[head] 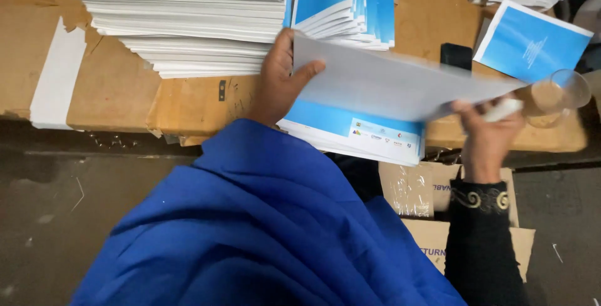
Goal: Manually folding printed paper sheets into booklets and stacking them on a production table using a creasing tool.
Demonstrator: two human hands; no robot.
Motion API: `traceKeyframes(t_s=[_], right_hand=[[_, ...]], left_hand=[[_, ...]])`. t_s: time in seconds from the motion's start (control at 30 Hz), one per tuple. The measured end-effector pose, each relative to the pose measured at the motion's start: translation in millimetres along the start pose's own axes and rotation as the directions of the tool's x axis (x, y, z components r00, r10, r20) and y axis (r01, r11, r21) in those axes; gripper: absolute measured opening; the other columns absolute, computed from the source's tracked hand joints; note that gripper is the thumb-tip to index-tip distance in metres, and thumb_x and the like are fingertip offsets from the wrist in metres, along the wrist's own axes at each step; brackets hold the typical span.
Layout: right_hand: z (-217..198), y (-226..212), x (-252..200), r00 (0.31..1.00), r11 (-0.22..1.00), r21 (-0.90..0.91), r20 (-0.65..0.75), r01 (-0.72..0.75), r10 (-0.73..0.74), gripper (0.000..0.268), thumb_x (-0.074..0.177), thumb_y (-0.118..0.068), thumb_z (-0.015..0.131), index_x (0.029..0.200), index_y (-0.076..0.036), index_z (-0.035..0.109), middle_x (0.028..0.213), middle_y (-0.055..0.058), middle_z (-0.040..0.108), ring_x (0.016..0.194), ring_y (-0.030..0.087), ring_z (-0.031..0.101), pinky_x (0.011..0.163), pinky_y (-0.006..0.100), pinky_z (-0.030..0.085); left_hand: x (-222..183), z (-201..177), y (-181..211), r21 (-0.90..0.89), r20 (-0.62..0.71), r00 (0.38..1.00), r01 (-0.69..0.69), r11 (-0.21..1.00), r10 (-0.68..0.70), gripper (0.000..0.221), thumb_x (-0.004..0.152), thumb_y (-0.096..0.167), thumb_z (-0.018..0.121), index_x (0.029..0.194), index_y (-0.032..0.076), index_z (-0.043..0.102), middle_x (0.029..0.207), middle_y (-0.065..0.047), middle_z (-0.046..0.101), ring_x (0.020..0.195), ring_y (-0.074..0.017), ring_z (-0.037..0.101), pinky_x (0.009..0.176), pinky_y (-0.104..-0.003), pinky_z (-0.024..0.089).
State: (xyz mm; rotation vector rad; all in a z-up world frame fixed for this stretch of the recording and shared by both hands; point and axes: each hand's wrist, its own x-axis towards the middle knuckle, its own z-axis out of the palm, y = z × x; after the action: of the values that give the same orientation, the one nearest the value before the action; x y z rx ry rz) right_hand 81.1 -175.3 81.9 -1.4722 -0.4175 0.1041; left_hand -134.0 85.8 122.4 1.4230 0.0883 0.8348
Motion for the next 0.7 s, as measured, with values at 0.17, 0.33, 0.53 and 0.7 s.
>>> traceKeyframes(t_s=[0.17, 0.33, 0.53, 0.7], right_hand=[[-5, 11, -14, 0.990, 0.979, -0.204, 0.142, 0.009, 0.020, 0.021, 0.084, -0.009, 0.078, 0.094, -0.011, 0.060, 0.093, 0.001, 0.063, 0.087, 0.011, 0.059, 0.079, 0.025, 0.053], [-3, 44, -11, 0.990, 0.992, -0.059, 0.082, 0.116, -0.111, 0.022, 0.093, -0.001, 0.074, 0.086, -0.015, 0.058, 0.088, 0.000, 0.063, 0.084, 0.012, 0.062, 0.076, 0.025, 0.056], [13, 64, -14, 0.978, 0.956, -0.223, 0.130, 0.191, -0.165, 0.017, 0.092, 0.008, 0.072, 0.097, -0.001, 0.058, 0.083, 0.003, 0.057, 0.081, 0.009, 0.048, 0.076, 0.031, 0.045], [8, 98, -10, 0.970, 0.928, -0.282, 0.072, 0.243, -0.232, 0.016, 0.086, 0.012, 0.067, 0.095, 0.002, 0.058, 0.085, 0.010, 0.056, 0.081, 0.018, 0.048, 0.077, 0.039, 0.044]], left_hand=[[-12, -2, -31, 0.232, -0.068, 0.972, 0.235, 0.944, -0.225, 0.050, 0.088, 0.022, 0.063, 0.132, 0.006, 0.046, 0.120, -0.013, 0.063, 0.114, -0.0277, 0.061, 0.096, -0.038, 0.052], [-17, -1, -46, 0.199, -0.128, 0.992, 0.015, 0.980, 0.011, 0.040, 0.091, 0.016, 0.063, 0.126, 0.006, 0.049, 0.112, -0.009, 0.063, 0.103, -0.0214, 0.061, 0.089, -0.033, 0.052], [-26, -9, -84, 0.326, -0.185, 0.983, 0.066, 0.943, -0.005, 0.035, 0.096, 0.021, 0.064, 0.121, 0.000, 0.051, 0.110, -0.016, 0.063, 0.108, -0.0230, 0.061, 0.100, -0.044, 0.045], [-29, -8, -87, 0.420, -0.207, 0.978, 0.089, 0.903, 0.000, 0.049, 0.097, 0.025, 0.063, 0.123, -0.013, 0.047, 0.119, -0.031, 0.058, 0.118, -0.0352, 0.056, 0.106, -0.051, 0.039]])
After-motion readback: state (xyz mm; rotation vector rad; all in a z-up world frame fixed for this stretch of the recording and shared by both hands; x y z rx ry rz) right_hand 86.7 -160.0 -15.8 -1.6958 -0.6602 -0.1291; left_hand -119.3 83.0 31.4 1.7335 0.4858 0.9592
